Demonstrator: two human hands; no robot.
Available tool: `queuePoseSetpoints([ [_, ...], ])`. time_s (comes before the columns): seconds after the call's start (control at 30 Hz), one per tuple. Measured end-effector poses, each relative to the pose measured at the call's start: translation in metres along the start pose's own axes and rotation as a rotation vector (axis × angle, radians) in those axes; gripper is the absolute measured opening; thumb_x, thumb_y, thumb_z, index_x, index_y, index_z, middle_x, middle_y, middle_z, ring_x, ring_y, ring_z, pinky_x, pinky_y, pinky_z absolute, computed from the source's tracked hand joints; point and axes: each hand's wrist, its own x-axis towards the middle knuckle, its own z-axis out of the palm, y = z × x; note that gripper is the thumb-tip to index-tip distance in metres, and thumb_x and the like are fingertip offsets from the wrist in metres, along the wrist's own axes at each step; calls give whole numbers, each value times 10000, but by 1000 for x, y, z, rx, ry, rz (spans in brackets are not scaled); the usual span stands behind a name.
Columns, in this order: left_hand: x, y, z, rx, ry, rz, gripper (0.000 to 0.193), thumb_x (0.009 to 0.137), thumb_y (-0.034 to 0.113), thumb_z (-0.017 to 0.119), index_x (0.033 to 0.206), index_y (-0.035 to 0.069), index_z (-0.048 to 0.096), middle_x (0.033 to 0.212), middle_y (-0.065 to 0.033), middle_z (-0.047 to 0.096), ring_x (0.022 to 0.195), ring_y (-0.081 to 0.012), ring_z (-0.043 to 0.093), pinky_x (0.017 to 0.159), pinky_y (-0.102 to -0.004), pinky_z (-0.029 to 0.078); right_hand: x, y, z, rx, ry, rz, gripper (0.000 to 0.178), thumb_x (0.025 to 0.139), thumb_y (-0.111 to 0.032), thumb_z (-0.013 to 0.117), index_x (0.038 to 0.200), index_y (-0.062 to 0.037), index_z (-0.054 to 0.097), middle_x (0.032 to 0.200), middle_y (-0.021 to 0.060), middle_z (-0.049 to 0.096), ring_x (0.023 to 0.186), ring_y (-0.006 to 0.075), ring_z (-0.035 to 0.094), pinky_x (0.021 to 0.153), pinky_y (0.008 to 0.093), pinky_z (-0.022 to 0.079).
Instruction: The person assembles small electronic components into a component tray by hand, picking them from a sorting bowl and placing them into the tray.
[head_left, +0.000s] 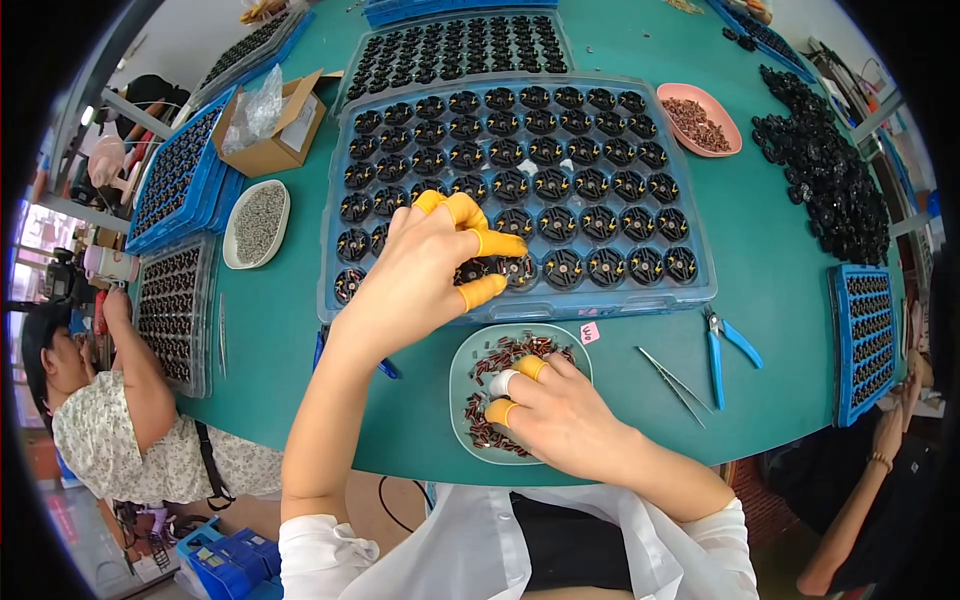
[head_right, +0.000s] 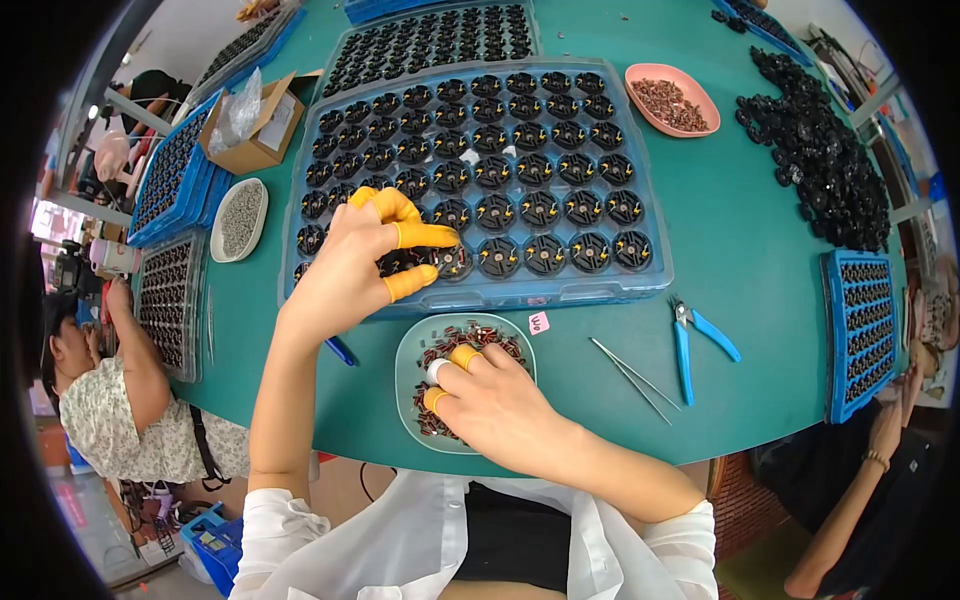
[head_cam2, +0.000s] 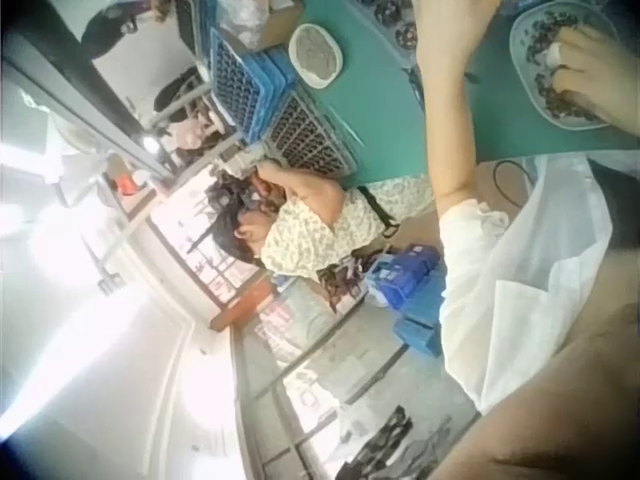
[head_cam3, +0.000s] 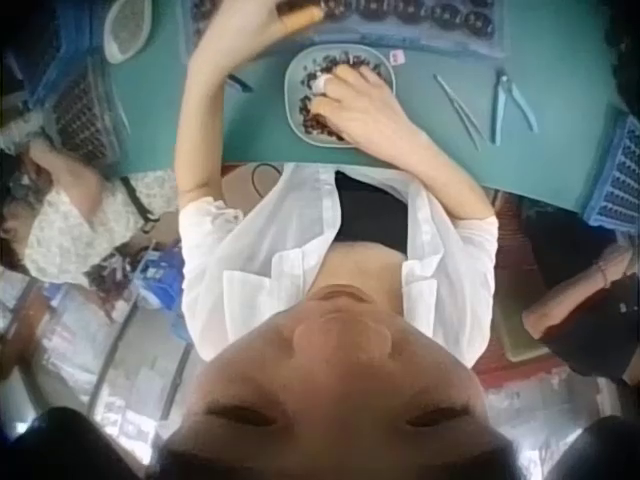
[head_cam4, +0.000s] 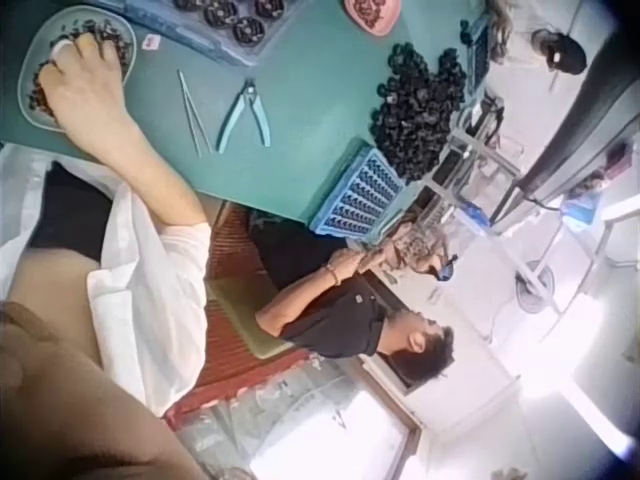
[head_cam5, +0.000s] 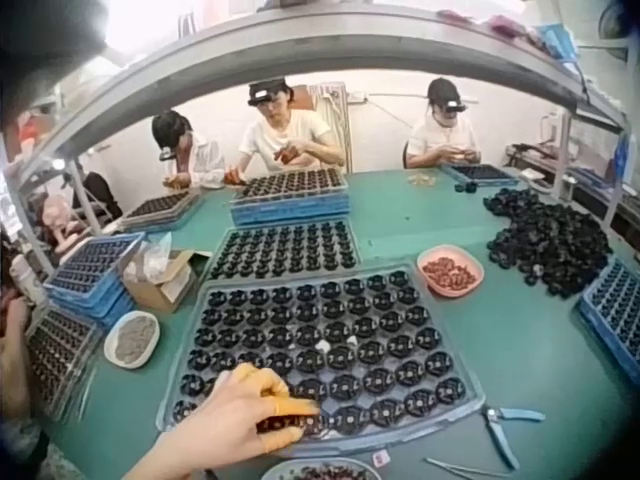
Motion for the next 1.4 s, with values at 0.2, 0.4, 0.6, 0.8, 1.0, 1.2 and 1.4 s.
queuePoseSetpoints([
  [0.2, 7, 1, -5, -140, -53, -11, 276, 599, 174, 691, 846, 83, 610, 793, -71, 508, 758, -235, 456, 707, -330, 349, -3, -2, 2, -65, -108, 78, 208, 597, -171, 606, 789, -92, 601, 819, 11, 475, 797, 184, 438, 688, 312, 333],
  [0.4, 29, 1, -5, 155, 86, -113, 314, 561, 283, 712, 742, 47, 610, 703, -87, 548, 718, -236, 489, 660, -344, 365, -3, 0, -3, 34, -82, 40, 224, 591, -139, 617, 813, -116, 626, 892, 15, 501, 820, 195, 459, 723, 309, 335],
  [0.6, 44, 8, -1, 370, -58, -162, 331, 547, 327, 715, 691, 49, 607, 736, -79, 589, 764, -242, 538, 689, -363, 369, -1, 8, -11, 433, 163, 153, 272, 623, -26, 664, 888, -69, 624, 846, 39, 521, 739, 211, 493, 642, 303, 424],
  [0.8, 14, 16, -18, -482, 137, -239, 331, 600, 181, 650, 868, 34, 522, 778, -41, 572, 769, -142, 541, 665, -269, 400, -5, 13, -23, 1210, 268, 479, 183, 682, 64, 568, 854, 6, 587, 794, 73, 577, 739, 150, 553, 654, 262, 447],
  [1.0, -51, 34, 15, -1270, 415, -209, 474, 624, 211, 661, 992, 18, 433, 840, -83, 485, 753, -171, 491, 650, -273, 398, -6, 19, -17, 1500, 457, 450, 133, 677, 47, 555, 805, 25, 528, 786, 104, 569, 655, 179, 582, 598, 283, 513],
  [1.2, -80, 46, 50, -1480, 472, -420, 502, 615, 213, 676, 1013, -3, 459, 933, -88, 470, 785, -174, 500, 658, -279, 416, -3, 13, -22, 1674, 453, 530, 223, 598, 114, 594, 781, 12, 517, 767, 107, 553, 677, 177, 574, 577, 310, 525],
  [1.4, -80, 54, 50, -1652, 424, -506, 533, 570, 173, 720, 1012, -1, 477, 964, -66, 481, 914, -146, 465, 814, -269, 356, 1, 5, -30, 1294, 572, 509, 210, 598, 119, 612, 771, 27, 538, 788, 108, 573, 691, 171, 574, 650, 287, 486],
])
